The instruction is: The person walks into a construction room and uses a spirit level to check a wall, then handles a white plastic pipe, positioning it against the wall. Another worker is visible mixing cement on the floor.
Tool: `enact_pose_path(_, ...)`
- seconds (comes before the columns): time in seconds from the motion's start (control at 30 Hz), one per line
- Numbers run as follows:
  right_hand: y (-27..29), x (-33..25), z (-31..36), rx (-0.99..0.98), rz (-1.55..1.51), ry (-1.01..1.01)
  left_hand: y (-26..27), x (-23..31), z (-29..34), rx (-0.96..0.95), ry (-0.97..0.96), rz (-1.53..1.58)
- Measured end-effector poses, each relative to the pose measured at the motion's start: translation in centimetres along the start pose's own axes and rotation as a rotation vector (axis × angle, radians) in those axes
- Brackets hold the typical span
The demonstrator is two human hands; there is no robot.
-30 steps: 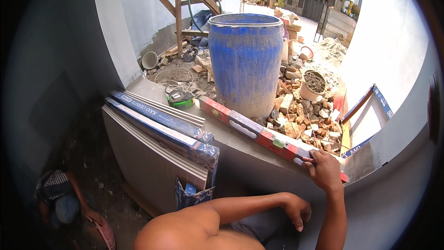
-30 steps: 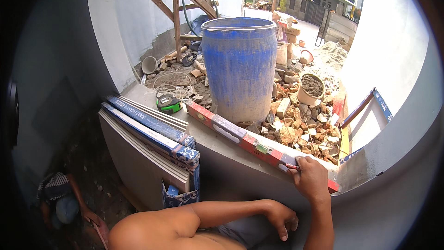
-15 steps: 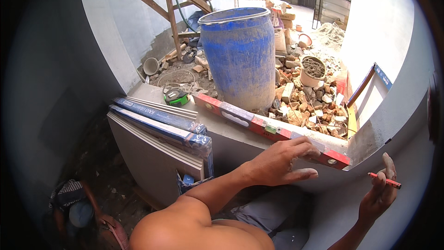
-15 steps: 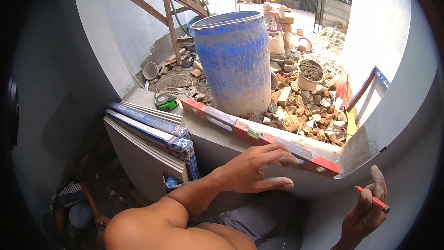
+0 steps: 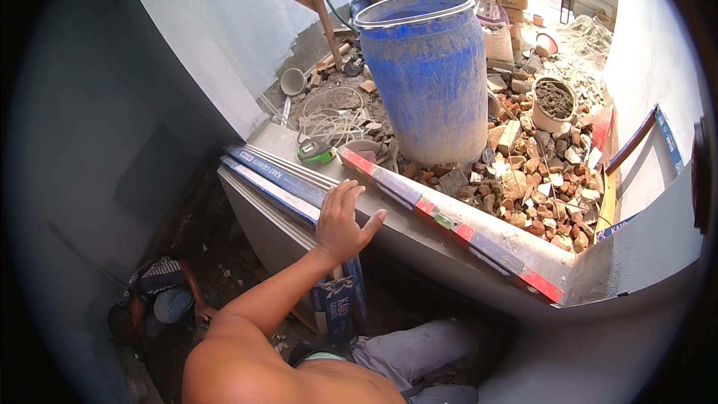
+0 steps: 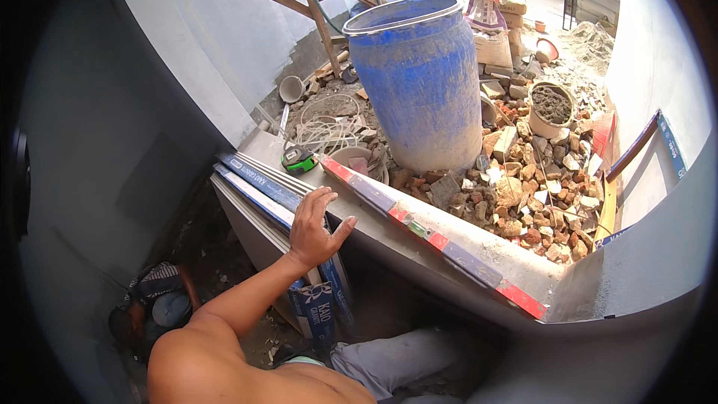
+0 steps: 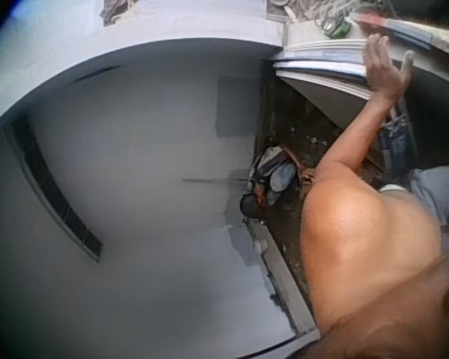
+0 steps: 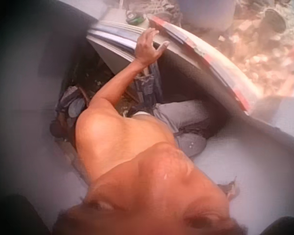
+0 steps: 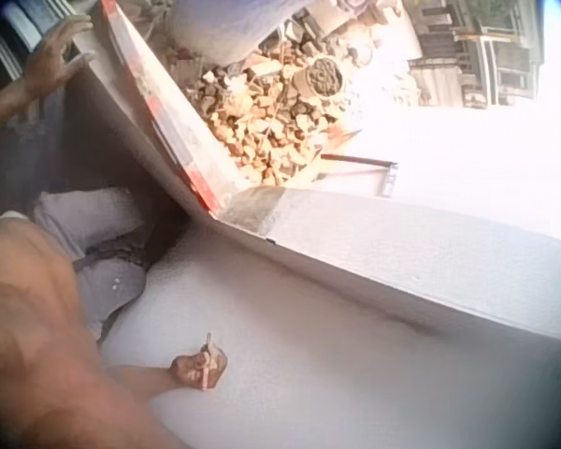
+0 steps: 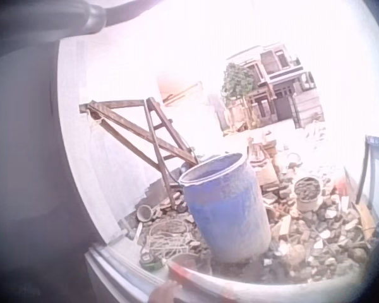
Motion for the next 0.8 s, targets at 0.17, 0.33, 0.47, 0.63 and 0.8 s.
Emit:
enact_pose_path(0.17, 0.3, 0.5, -0.2, -0.360, 0.035, -0.238, -1.2, -0.7, -0.2, -0.147, 0.091, 0.003)
enact_pose_path(0.33, -0.2, 2.9, -0.2, -0.619, -0.083, -0.598, 0.7, -0.6, -0.8, -0.297, 0.213, 0.112)
enact_pose_path(0.47, -0.9, 2.9, -1.1, -0.748, -0.107, -0.679, 9.1, -1.4, 0.5, -0.410, 0.286, 0.121)
enact_pose_path(0.63, -1.4, 4.7, 0.1, -0.830, -0.212, -0.716, 21.8, -9.5, 2.0, -0.425, 0.556, -0.030)
enact_pose_path(0.8, -2.7, 8.3, 2.2, -0.875, -0.088, -0.770, 31.2, -20.1, -3.8, -0.206, 0.608, -0.195)
Point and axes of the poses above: each hand's wrist, its own z-axis away from the middle knuckle, its own y-axis out of the back of the hand, x = y × z, the point moved 7 cm from there along -z, towards the middle knuckle, and after that the axes turned 10 degrees about -y, right-handed, at the moved point
